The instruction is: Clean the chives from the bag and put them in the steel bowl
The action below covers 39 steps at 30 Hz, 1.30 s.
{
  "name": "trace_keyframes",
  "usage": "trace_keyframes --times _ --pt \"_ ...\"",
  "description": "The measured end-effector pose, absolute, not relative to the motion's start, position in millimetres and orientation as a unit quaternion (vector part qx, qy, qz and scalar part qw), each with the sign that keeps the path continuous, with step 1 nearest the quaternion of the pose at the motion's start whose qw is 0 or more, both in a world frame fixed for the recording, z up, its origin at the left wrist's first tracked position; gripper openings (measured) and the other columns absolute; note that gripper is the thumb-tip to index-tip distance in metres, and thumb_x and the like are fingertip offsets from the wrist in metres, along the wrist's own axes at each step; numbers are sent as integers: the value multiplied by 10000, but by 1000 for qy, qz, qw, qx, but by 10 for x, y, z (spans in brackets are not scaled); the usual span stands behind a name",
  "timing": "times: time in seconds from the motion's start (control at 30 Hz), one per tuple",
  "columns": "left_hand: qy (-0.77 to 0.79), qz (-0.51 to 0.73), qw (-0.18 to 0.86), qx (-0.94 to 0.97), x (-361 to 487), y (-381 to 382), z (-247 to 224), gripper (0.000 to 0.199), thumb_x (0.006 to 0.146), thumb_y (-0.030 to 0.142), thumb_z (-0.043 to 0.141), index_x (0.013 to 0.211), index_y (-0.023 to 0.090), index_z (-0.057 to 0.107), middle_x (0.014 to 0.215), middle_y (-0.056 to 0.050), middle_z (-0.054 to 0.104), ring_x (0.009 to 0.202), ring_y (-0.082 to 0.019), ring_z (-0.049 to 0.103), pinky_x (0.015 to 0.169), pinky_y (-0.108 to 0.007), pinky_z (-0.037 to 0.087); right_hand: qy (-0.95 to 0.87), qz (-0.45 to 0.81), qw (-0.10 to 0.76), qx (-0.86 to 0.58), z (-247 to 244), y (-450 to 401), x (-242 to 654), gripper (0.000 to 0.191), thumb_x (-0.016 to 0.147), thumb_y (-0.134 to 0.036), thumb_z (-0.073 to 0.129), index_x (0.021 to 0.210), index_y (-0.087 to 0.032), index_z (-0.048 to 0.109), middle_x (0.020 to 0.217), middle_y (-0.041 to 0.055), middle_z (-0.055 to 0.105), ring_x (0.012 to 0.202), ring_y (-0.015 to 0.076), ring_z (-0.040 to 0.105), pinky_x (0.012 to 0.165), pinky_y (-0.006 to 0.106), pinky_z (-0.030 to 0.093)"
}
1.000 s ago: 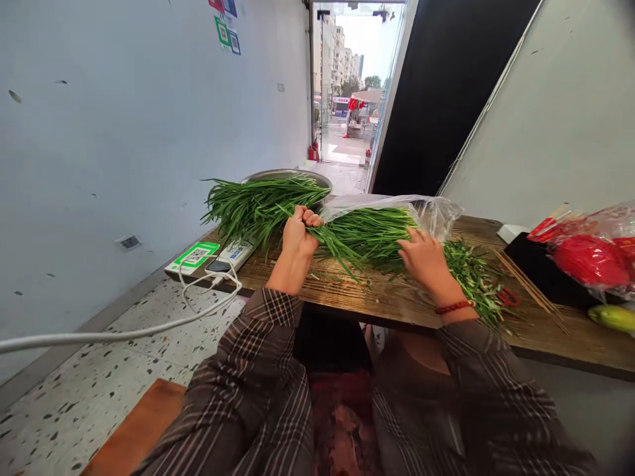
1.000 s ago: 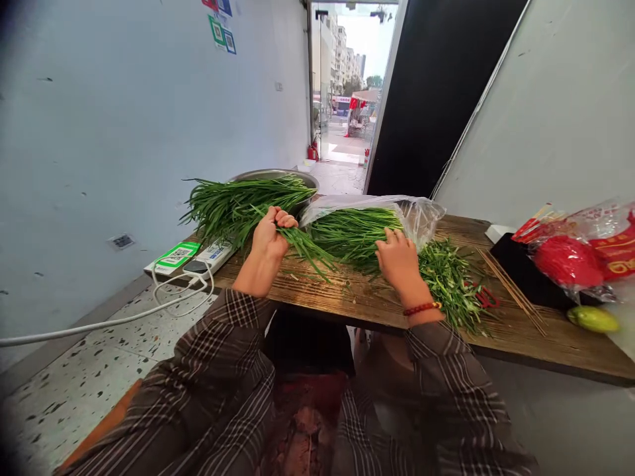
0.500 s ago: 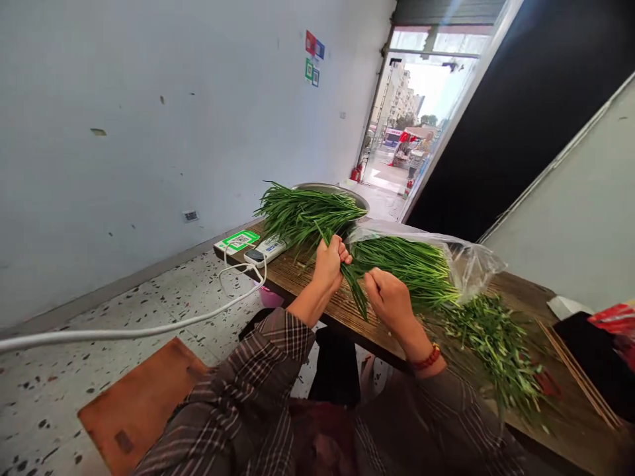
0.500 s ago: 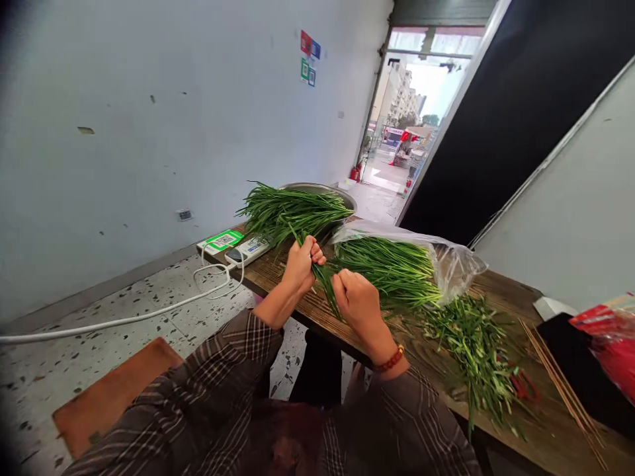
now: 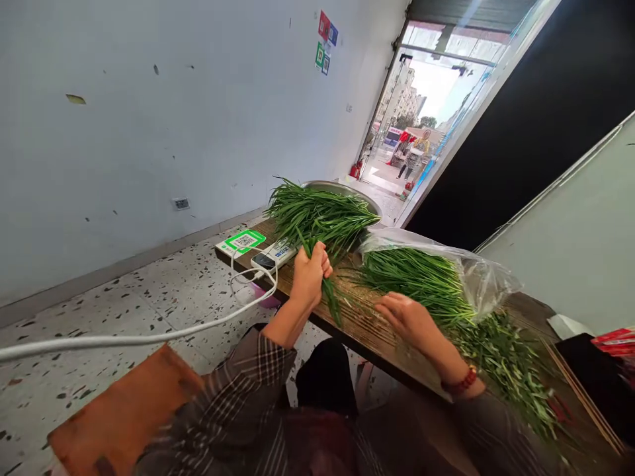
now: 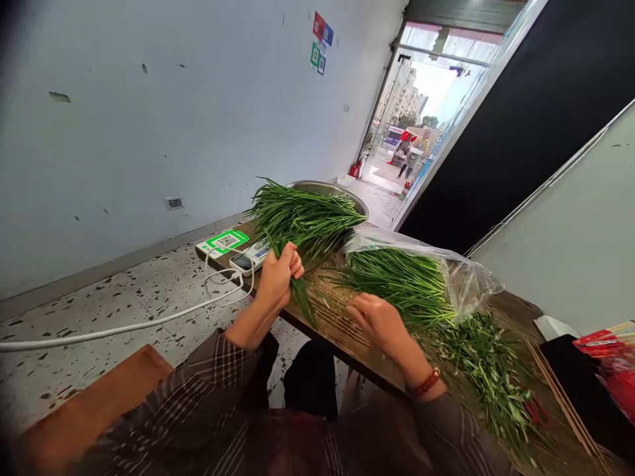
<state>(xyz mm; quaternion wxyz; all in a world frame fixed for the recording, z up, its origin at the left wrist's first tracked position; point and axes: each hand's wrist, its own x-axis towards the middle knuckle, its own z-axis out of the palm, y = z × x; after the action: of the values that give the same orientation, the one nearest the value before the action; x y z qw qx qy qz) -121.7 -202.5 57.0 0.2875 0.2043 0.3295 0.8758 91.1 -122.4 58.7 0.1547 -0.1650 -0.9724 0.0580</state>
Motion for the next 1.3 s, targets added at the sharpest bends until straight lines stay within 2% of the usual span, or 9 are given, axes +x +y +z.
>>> trace_keyframes --times 0.2,0.4,0.53,0.63,0.7,0.77,1.0,1.17,1.3 --pt "371 842 328 215 -1579 -1735 671 336 754 414 731 892 151 575 519 116 277 401 -36 240 364 -170 241 -930 99 298 -190 1011 -251 196 217 955 -315 501 938 -207 688 897 49 709 822 186 636 778 320 477" --pt "415 804 391 171 -1894 -1293 775 327 757 453 726 827 159 602 517 100 253 412 -43 237 381 -185 257 -960 107 224 -133 1044 566 -812 139 908 -275 583 976 -208 684 964 64 661 917 202 598 851 352 473" --pt "497 758 397 143 -2061 -1107 801 314 788 493 675 857 193 614 505 91 282 412 -64 267 394 -203 276 -959 171 194 -119 1060 740 -1019 157 941 -249 529 889 -205 671 912 53 640 857 168 592 791 307 488" --pt "593 677 390 194 -2143 -976 808 314 800 523 622 891 223 645 508 48 439 440 -121 419 410 -240 334 -949 223 197 -108 1151 685 -1039 170 961 -245 502 904 -210 658 941 49 659 860 148 611 775 273 497" --pt "648 625 344 266 -2185 -872 827 295 760 495 647 909 241 665 666 -15 644 603 -197 601 519 -294 461 -946 234 192 -115 1203 608 -1043 176 972 -240 478 923 -209 644 955 48 669 862 143 621 770 261 500" --pt "682 581 298 329 -2221 -776 855 260 743 467 646 888 252 663 829 -42 727 761 -250 673 652 -341 524 -953 217 169 -123 1234 524 -1044 178 977 -232 459 934 -207 630 921 44 677 827 149 626 738 262 501" --pt "720 496 252 415 -2366 -701 927 219 831 443 533 856 236 600 774 -29 715 706 -235 677 658 -327 518 -968 155 141 -139 1305 352 -1045 166 971 -208 443 930 -196 603 861 44 673 783 172 622 700 274 511" --pt "686 481 268 475 -2351 -766 1148 243 904 373 432 772 219 566 754 -18 664 716 -187 630 692 -283 469 -947 225 143 -181 1428 250 -1085 184 960 -228 455 871 -193 613 821 42 660 771 171 613 718 287 507" --pt "680 461 290 491 -2340 -796 1279 213 881 348 484 740 207 558 744 -20 634 715 -170 582 702 -264 431 -879 318 177 -308 1504 380 -1089 241 952 -272 425 841 -172 613 788 29 651 735 153 603 690 270 489"
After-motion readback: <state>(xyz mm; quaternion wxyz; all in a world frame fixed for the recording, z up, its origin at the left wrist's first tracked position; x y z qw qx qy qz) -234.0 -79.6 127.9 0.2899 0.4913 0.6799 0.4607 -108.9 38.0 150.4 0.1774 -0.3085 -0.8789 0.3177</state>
